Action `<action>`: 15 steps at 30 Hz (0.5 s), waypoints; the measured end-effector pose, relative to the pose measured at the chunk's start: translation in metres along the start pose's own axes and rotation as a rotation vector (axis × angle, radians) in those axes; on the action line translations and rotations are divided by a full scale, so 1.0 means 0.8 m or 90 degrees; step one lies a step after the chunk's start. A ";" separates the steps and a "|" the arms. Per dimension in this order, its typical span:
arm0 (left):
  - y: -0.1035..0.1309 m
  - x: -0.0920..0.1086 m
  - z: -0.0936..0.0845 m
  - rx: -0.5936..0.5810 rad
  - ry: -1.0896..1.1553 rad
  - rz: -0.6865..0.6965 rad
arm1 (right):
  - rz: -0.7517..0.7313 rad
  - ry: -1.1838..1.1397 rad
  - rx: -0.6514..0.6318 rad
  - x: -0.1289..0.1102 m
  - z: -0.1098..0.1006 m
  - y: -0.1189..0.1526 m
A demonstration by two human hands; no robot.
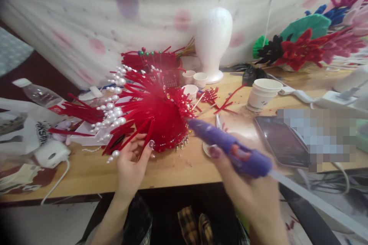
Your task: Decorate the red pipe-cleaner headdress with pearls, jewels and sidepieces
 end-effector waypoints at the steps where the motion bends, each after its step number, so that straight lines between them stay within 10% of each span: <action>1: 0.004 0.001 -0.001 0.003 -0.004 0.015 | -0.006 -0.035 -0.052 -0.011 0.018 0.003; 6: 0.018 0.011 -0.005 0.002 -0.082 0.066 | -0.114 -0.073 -0.217 -0.051 0.091 -0.001; 15: 0.022 0.039 0.001 -0.028 -0.164 0.158 | -0.152 -0.059 -0.168 -0.061 0.101 -0.015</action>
Point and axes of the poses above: each hand's wrist, its own y-axis away from the middle knuckle, its own z-axis out of the palm, x = y × z, the point moved 10 cm from there along -y, towards the middle knuckle
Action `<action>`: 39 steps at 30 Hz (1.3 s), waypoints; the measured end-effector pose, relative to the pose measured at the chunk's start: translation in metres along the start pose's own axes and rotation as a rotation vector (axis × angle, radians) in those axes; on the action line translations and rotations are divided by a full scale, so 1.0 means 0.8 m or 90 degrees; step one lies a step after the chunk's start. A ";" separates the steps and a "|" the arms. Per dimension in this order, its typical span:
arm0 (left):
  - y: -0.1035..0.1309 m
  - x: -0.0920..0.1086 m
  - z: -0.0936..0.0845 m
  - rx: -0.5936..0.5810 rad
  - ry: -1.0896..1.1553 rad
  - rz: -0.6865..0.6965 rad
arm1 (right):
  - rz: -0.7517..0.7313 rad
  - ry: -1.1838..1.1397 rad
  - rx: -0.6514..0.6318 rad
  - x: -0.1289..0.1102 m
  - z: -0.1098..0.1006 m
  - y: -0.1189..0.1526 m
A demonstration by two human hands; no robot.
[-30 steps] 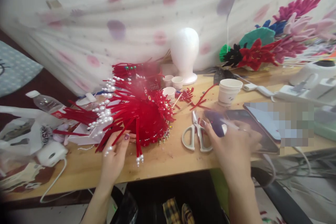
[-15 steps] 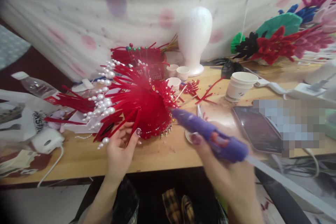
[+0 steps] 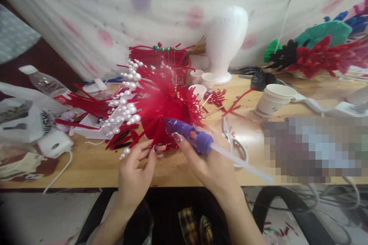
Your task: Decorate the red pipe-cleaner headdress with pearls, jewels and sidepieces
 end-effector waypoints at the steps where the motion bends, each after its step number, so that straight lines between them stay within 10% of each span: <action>1: 0.000 0.002 -0.001 0.004 -0.017 0.011 | 0.000 0.005 0.003 0.000 0.000 0.000; 39: 0.001 0.013 -0.006 0.022 -0.074 0.070 | -0.012 0.021 -0.037 -0.004 0.008 0.007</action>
Point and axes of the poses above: each hand's wrist, its own y-axis away from the middle knuckle, its own z-axis out of the palm, x = y × z, the point moved 10 cm from there along -y, towards the middle knuckle
